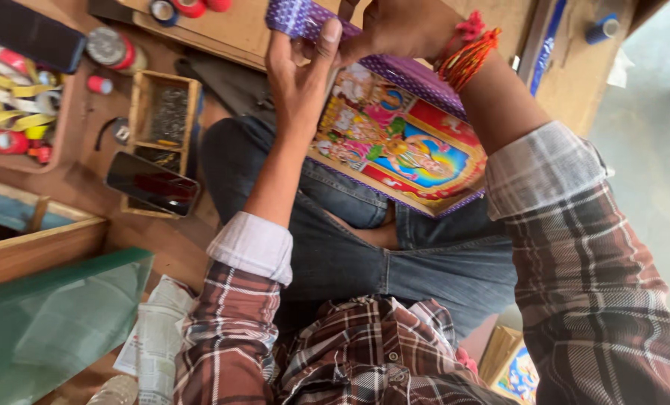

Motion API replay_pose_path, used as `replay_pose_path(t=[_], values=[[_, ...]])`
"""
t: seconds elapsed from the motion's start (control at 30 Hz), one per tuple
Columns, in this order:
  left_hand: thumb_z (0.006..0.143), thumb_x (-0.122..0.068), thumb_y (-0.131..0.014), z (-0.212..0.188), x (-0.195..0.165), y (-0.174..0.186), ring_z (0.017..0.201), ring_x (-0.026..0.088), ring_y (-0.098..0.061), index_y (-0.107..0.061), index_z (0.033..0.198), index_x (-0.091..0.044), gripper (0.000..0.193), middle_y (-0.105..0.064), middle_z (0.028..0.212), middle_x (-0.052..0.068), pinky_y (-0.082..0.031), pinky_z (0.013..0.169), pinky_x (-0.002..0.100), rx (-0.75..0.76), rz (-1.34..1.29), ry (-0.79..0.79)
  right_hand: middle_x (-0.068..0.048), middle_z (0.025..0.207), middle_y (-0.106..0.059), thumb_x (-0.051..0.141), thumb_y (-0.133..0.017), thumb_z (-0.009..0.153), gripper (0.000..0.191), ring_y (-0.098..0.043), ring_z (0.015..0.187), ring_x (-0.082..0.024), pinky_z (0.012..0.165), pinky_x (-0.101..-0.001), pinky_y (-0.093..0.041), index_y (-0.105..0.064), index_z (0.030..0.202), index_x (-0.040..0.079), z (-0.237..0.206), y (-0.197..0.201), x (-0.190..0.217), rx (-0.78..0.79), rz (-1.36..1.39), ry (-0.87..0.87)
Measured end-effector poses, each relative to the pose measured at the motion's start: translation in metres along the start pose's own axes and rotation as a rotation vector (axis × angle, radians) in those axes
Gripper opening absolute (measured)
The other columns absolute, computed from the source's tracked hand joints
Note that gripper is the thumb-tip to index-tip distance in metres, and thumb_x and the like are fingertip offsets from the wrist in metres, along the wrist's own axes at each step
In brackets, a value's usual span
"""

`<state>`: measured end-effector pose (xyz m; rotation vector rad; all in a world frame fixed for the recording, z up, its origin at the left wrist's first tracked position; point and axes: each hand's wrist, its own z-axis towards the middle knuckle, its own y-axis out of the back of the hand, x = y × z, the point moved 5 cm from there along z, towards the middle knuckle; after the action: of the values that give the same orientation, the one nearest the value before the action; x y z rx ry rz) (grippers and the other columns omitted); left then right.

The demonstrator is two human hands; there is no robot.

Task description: The person applies purple star-patterned tape to the edges of small wooden frames containing printed images. They smooth the tape along the borders, tear off pieces, and place the finished frames on a wooden table.

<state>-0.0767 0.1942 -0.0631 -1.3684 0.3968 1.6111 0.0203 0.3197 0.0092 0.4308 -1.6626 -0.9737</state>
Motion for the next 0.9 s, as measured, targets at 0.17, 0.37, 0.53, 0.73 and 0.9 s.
replay_pose_path(t=[0.17, 0.37, 0.53, 0.73, 0.9], values=[[0.093, -0.045, -0.07, 0.001, -0.007, 0.011, 0.089, 0.01, -0.067, -0.063, 0.117, -0.002, 0.049, -0.07, 0.099, 0.003, -0.054, 0.072, 0.026, -0.04, -0.049, 0.293, -0.011, 0.083, -0.069, 0.059, -0.077, 0.096, 0.06, -0.066, 0.075, -0.02, 0.062, -0.034, -0.051, -0.073, 0.105, 0.0, -0.016, 0.011, 0.006, 0.011, 0.095, -0.079], [0.09, -0.028, -0.088, -0.008, -0.031, 0.013, 0.097, 0.014, -0.067, -0.056, 0.121, -0.002, 0.051, -0.069, 0.107, 0.006, -0.058, 0.089, 0.029, 0.077, 0.007, 0.035, -0.001, 0.075, -0.065, 0.046, -0.072, 0.096, 0.045, -0.059, 0.069, -0.008, 0.06, -0.0248, -0.045, -0.071, 0.095, 0.001, -0.086, 0.024, 0.013, 0.15, 0.252, -0.094], [0.092, -0.017, -0.086, -0.029, -0.035, 0.002, 0.097, 0.013, -0.069, -0.04, 0.148, -0.003, 0.074, -0.069, 0.107, 0.005, -0.059, 0.089, 0.029, -0.046, -0.009, 0.044, 0.006, 0.065, -0.052, 0.027, -0.073, 0.102, 0.034, -0.042, 0.062, -0.001, 0.05, -0.0248, -0.032, -0.063, 0.081, 0.001, -0.112, 0.006, -0.001, 0.008, 0.435, -0.191], [0.092, 0.005, -0.077, -0.039, -0.028, -0.012, 0.092, 0.011, -0.059, -0.027, 0.166, -0.009, 0.091, -0.06, 0.104, 0.001, -0.055, 0.086, 0.028, -0.197, -0.127, 0.03, 0.005, 0.062, -0.053, 0.028, -0.073, 0.098, 0.032, -0.042, 0.057, -0.003, 0.048, -0.0254, -0.03, -0.068, 0.082, 0.001, -0.112, -0.006, -0.008, 0.094, 0.529, -0.22], [0.091, 0.011, -0.072, -0.034, -0.018, -0.021, 0.087, 0.009, -0.055, -0.033, 0.165, -0.006, 0.085, -0.057, 0.1, -0.001, -0.053, 0.083, 0.027, -0.271, -0.146, 0.043, -0.003, 0.079, -0.067, 0.026, -0.078, 0.096, 0.036, -0.057, 0.07, -0.004, 0.058, -0.0237, -0.045, -0.067, 0.115, -0.002, -0.118, 0.013, 0.007, -0.062, 0.393, -0.209]])
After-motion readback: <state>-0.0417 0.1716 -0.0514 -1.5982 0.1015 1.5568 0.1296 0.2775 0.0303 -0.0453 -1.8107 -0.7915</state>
